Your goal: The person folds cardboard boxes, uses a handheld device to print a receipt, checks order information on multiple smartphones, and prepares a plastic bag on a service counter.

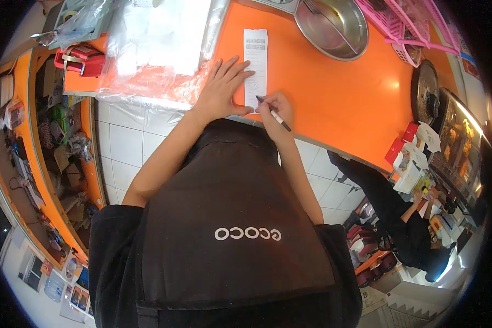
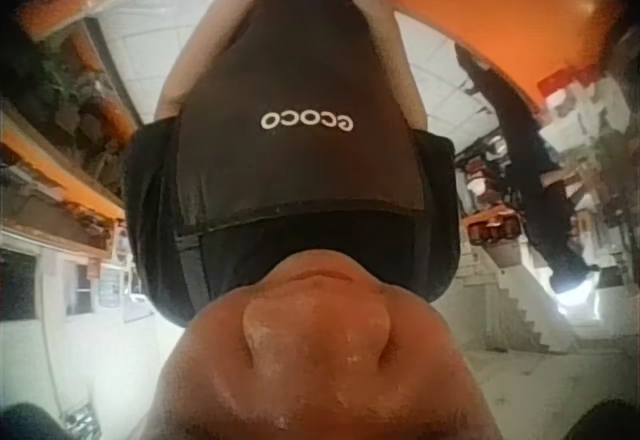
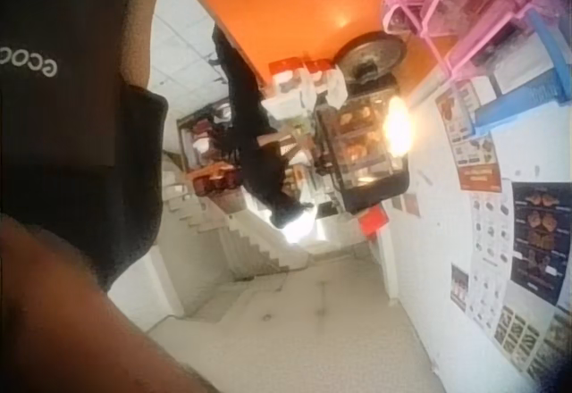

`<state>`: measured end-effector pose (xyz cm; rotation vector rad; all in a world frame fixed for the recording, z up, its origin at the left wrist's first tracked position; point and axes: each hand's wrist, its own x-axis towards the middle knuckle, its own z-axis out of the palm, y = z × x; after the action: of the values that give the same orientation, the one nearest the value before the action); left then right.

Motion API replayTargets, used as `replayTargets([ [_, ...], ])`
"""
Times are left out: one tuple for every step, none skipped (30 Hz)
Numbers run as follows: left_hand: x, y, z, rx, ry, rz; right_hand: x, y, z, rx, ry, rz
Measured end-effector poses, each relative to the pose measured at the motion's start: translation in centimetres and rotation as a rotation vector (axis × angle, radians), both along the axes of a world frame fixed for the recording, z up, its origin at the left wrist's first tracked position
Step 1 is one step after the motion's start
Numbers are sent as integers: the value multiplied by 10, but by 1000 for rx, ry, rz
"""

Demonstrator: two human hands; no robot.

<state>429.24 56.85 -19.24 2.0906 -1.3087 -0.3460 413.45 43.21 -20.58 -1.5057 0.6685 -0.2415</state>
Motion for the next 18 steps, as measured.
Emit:
replayTargets([
  [0,0,0,-8,1,2,3,2,4,12,0,-13],
  [0,0,0,-8,1,3,5,2,7,25,1,-26],
  [0,0,-1,-7,-2,7,6,1,9,25,1,-25],
  [-1,1,-1,-6,-4,10,6,-1,12,-16,37,14],
  [-1,1,-1,-5,-2,10,6,-2,12,-57,73,53],
  [-1,1,-1,-8,-7,10,7,-2,11,-56,75,53],
  [0,0,-1,-13,-15,9,8,-3,9,-62,64,45],
  [0,0,-1,-14,-16,10,8,-3,7,-68,52,37],
  [-1,0,0,-14,-13,13,8,-3,5,-69,52,38],
  [-1,0,0,-13,-10,16,7,-4,3,-59,54,22],
  [-1,0,0,-14,-10,17,6,-3,1,-49,56,7],
  [-1,0,-1,-15,-13,16,4,-2,-1,-50,56,7],
  [-1,0,-1,-17,-17,16,3,1,-2,-24,39,-30],
  [0,0,0,-17,-18,18,2,3,-3,2,23,-67],
  [0,0,0,-11,-15,11,1,4,-4,1,22,-66],
  [0,0,1,-4,-10,4,0,5,-4,-22,-2,-62],
  [0,1,0,-4,-9,5,-1,5,-4,-46,-26,-59],
  [-1,1,0,-10,-7,9,-1,5,-4,-46,-25,-59],
])
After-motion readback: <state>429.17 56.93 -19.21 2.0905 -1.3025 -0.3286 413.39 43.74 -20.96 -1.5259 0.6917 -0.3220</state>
